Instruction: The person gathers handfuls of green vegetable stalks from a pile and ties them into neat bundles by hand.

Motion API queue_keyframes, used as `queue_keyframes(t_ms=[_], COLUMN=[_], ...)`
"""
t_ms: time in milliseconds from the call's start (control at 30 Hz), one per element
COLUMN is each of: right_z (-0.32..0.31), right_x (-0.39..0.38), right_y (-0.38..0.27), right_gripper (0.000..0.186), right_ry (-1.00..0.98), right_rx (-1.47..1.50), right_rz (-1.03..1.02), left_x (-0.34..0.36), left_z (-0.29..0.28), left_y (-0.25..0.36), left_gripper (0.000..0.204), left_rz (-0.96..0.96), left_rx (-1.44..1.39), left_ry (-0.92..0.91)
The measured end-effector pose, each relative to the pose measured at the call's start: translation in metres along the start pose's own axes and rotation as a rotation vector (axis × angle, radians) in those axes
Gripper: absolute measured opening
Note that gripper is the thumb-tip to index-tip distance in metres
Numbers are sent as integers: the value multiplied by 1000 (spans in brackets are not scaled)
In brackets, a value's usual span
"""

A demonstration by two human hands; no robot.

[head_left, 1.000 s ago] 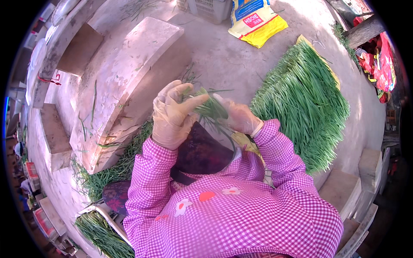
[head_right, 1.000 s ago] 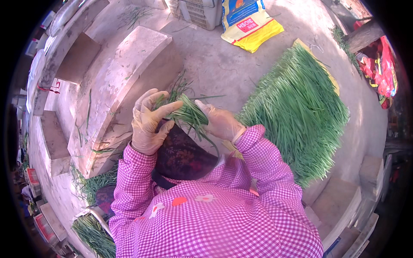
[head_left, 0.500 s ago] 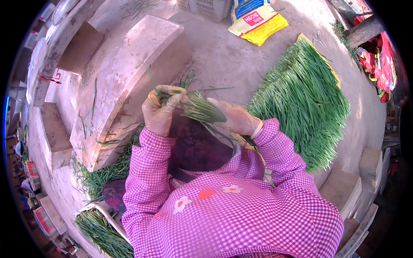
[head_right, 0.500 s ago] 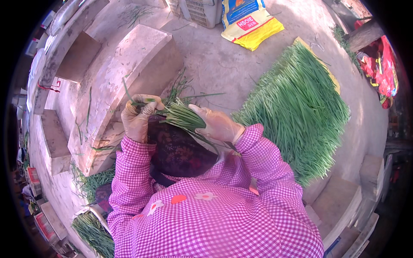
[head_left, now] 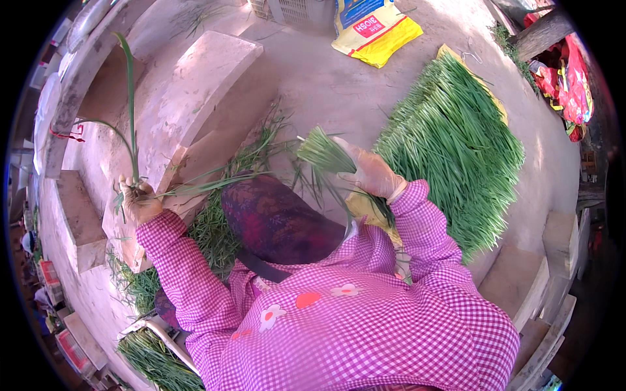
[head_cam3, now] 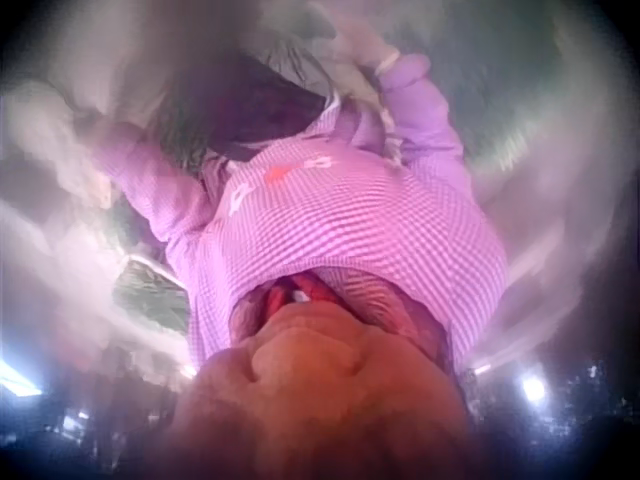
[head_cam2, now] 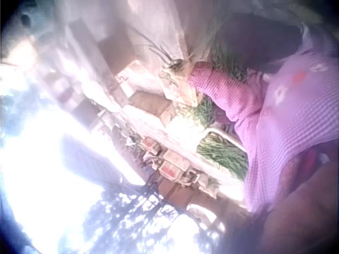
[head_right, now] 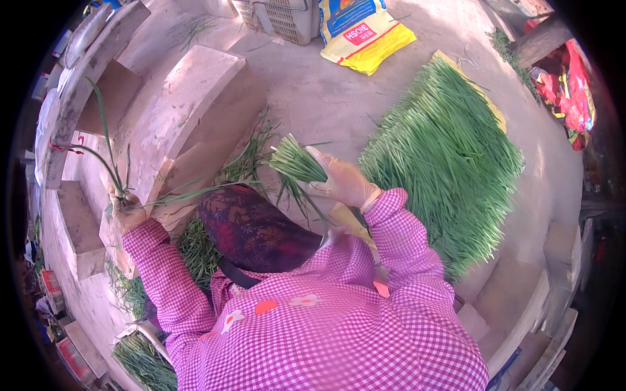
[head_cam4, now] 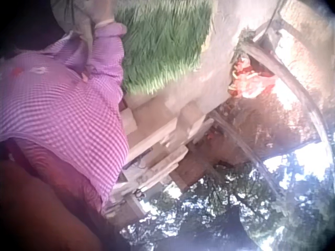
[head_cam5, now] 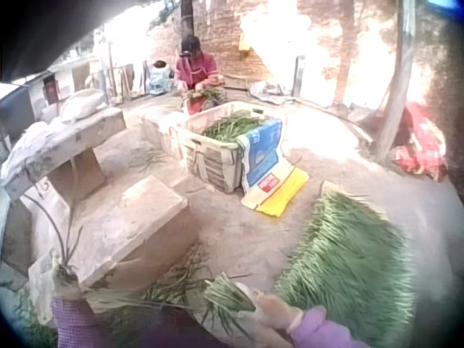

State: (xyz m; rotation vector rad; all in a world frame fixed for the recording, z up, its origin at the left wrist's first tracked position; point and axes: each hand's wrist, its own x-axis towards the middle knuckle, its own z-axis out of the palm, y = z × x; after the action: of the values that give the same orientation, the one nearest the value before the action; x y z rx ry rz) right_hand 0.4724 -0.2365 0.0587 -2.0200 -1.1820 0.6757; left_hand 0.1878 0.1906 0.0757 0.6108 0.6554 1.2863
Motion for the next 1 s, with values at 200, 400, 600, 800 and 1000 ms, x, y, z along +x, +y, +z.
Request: queue_keyframes(t_ms=[200,400,600,800,1000], right_z=[-86,-186,-198,-129,-55], right_x=[-50,-101,-83,-51,-9], right_y=[36,60,124,139,-32], right_gripper=[76,77,77,68,70], right_ry=[284,429,492,289,514], right_rx=[-477,-1119,-1453,-1167,-144], right_rz=[164,407,466,830,-167], left_x=[12,1,-15,-37,-134], left_z=[-54,-54,-30,-1,99], left_y=[-5,-37,-47,-41,-51], left_gripper=[19,18,16,21,20], left_rz=[-118,-262,-256,-101,218], left_rx=[-39,-211,-104,91,429], left_ry=[26,-71,-42,-79,-310])
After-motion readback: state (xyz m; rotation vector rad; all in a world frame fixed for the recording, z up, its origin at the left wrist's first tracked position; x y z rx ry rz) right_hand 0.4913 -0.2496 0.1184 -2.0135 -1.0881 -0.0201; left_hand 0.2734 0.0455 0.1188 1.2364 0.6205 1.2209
